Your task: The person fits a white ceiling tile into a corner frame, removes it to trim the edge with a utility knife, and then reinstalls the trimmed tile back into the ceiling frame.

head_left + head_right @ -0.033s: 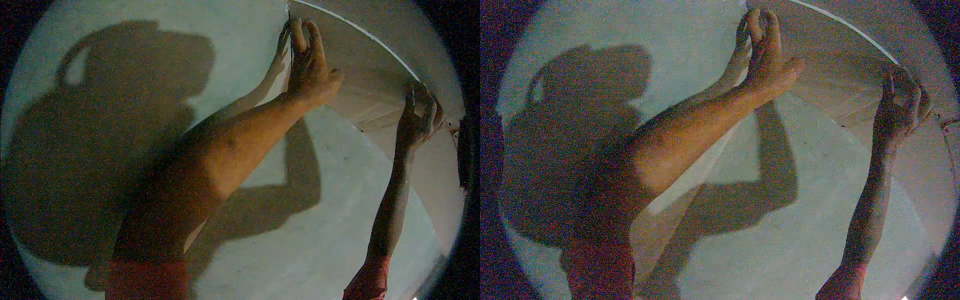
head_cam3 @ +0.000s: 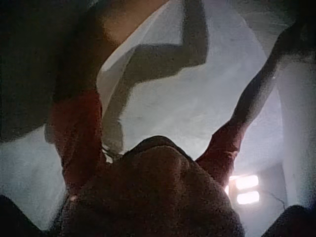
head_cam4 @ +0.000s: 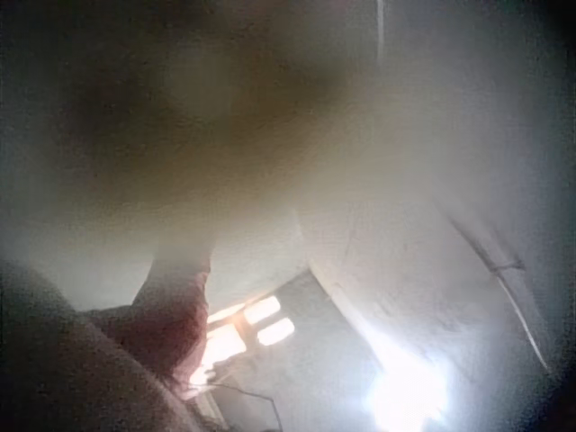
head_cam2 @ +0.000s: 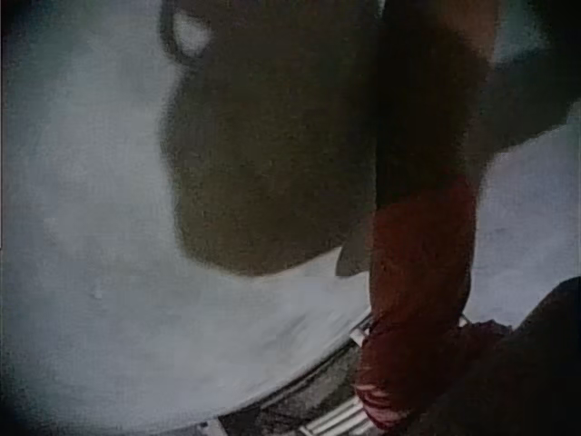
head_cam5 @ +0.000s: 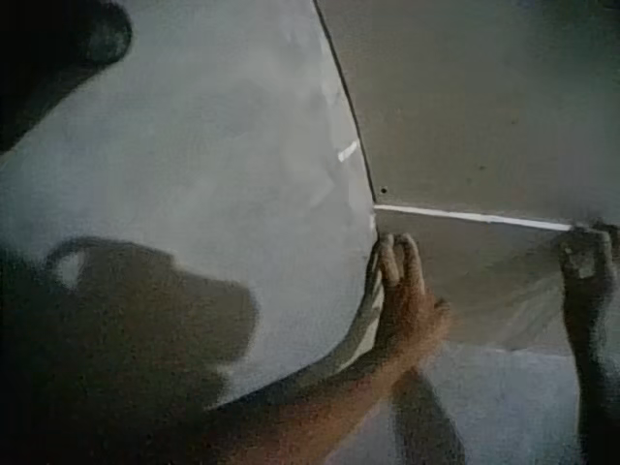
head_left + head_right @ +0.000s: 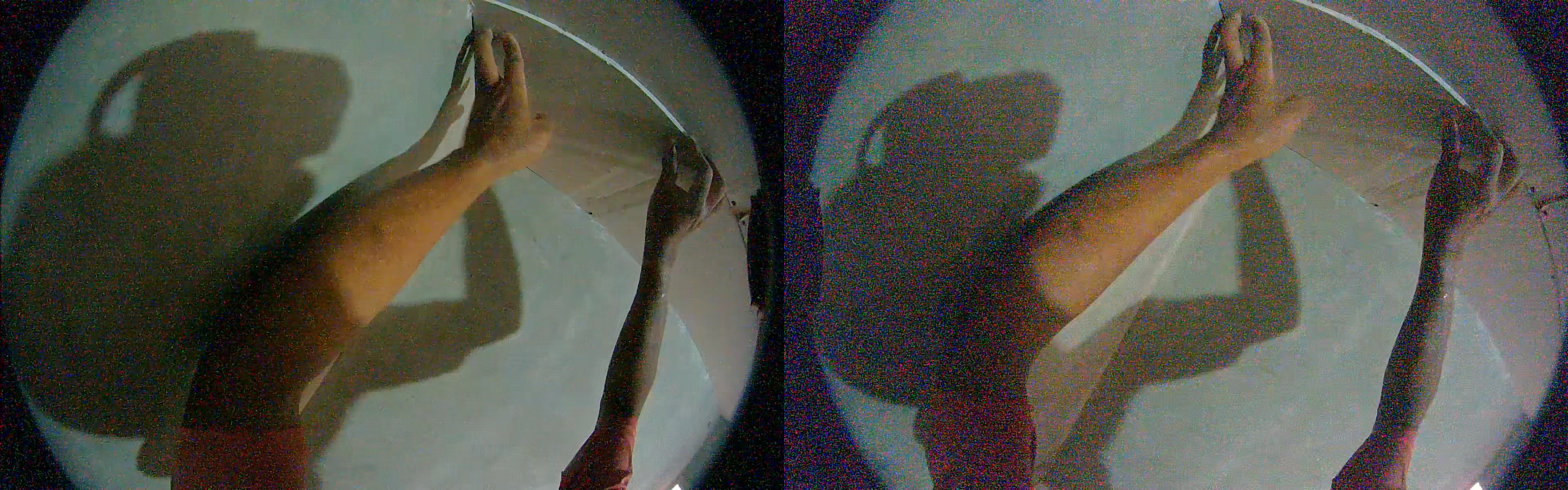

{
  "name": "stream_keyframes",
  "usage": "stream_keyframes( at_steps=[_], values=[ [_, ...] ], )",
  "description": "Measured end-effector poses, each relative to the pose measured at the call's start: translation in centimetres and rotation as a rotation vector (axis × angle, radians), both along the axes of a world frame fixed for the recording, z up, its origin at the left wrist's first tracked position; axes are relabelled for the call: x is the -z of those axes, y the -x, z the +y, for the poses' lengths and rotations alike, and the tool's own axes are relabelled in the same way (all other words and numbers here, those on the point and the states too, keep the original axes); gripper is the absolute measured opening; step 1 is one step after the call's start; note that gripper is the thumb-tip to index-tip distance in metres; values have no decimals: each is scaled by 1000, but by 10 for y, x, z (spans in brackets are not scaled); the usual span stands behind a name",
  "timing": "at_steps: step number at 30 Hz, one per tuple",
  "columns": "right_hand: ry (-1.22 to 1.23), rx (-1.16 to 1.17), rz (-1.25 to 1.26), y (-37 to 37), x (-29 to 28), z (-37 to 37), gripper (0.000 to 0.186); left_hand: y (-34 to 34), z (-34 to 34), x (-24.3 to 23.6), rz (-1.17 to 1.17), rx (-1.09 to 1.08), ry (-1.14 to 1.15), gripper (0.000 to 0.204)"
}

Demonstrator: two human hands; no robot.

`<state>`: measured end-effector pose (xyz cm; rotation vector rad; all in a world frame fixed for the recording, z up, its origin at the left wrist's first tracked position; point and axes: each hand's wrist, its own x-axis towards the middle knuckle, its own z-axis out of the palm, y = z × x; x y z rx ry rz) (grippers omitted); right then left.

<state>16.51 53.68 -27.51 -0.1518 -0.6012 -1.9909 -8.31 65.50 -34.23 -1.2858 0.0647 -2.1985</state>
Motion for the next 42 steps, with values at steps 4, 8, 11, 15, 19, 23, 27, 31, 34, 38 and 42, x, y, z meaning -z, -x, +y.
stream_keyframes(
  at_steps=[4,8,11,15,19,23,27,31,34,38,42],
  values=[
    [39,-69,-60,4,2,-2,27,2,-11,2,-14,0,43,107],
    [40,-19,-60,6,3,-8,27,-26,-24,-3,-36,199,143,109],
    [40,-46,-61,16,8,-10,27,-31,-34,-8,-61,356,142,109],
    [89,-111,-111,4,9,-4,27,-46,-25,-9,-57,408,87,109],
    [66,-118,-98,-1,-3,-7,27,-38,-27,-14,-23,377,81,108],
    [62,-82,-33,2,-1,-9,26,-37,-27,-13,31,424,92,106],
    [49,-89,-52,3,2,-16,25,-46,-35,-20,-39,467,88,105],
    [350,-524,-449,9,10,-11,28,-48,-35,-13,-38,476,142,103],
    [62,-73,-69,20,13,-27,31,-27,-55,-7,-29,499,182,104],
    [102,-60,-68,22,21,-25,32,-32,-52,-10,-127,426,195,105],
    [97,-70,-75,34,28,-32,31,-6,-81,12,-67,460,250,99]
  ],
)
